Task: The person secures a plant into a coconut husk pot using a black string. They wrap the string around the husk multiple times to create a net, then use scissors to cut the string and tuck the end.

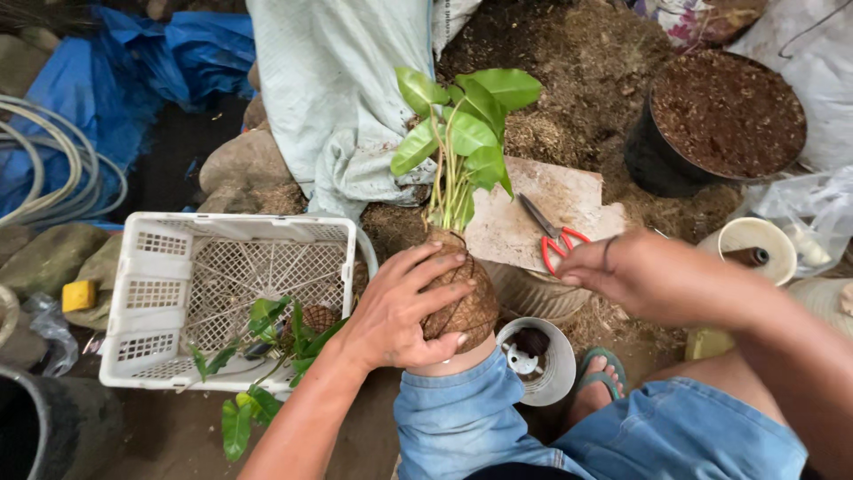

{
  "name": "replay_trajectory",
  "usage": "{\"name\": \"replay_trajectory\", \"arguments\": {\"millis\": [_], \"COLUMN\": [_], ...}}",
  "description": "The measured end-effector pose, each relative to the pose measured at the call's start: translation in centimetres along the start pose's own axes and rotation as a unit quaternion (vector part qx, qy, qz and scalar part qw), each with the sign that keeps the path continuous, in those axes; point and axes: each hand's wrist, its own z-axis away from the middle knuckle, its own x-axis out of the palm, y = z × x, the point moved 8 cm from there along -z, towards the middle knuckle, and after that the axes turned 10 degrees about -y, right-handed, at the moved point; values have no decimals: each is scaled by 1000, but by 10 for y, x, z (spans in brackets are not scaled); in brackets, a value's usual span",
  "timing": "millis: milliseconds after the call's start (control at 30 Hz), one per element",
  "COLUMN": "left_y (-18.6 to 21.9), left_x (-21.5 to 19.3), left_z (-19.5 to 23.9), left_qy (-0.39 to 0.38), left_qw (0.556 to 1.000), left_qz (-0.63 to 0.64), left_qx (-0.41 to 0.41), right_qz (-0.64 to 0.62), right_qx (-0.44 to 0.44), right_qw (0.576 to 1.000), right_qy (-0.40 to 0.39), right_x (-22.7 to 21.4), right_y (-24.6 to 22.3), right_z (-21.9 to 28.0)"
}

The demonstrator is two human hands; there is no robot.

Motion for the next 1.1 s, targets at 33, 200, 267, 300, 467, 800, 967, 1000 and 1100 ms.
{"name": "replay_trajectory", "arguments": {"millis": [33,200,267,300,467,800,967,1000,1100], "left_y": [0,7,8,8,8,7,2,1,-7], "left_x": [-1,4,5,4,2,-2,-1,0,8], "left_z": [0,-3,-3,-3,-3,0,11,17,35], "left_qy": [0,-17,-14,-10,1,12,45,58,90], "left_qw": [1000,999,999,999,998,998,997,996,993], "left_qz": [1,-23,-26,-27,-21,-4,3,8,37], "left_qx": [3,23,27,33,55,56,66,67,68], "right_qz": [17,77,100,112,69,-141,-300,-310,-418], "right_qx": [-19,-165,-173,-177,-195,-94,-167,-173,-114], "right_qw": [1000,981,977,975,972,985,938,934,881], "right_qy": [-8,70,77,80,112,33,-37,-48,-192], "right_x": [-3,-23,-24,-24,-24,37,74,80,111], "right_y": [-3,-33,-36,-35,-11,59,57,57,61], "right_z": [-1,10,11,11,-19,-127,-161,-165,-173]}}
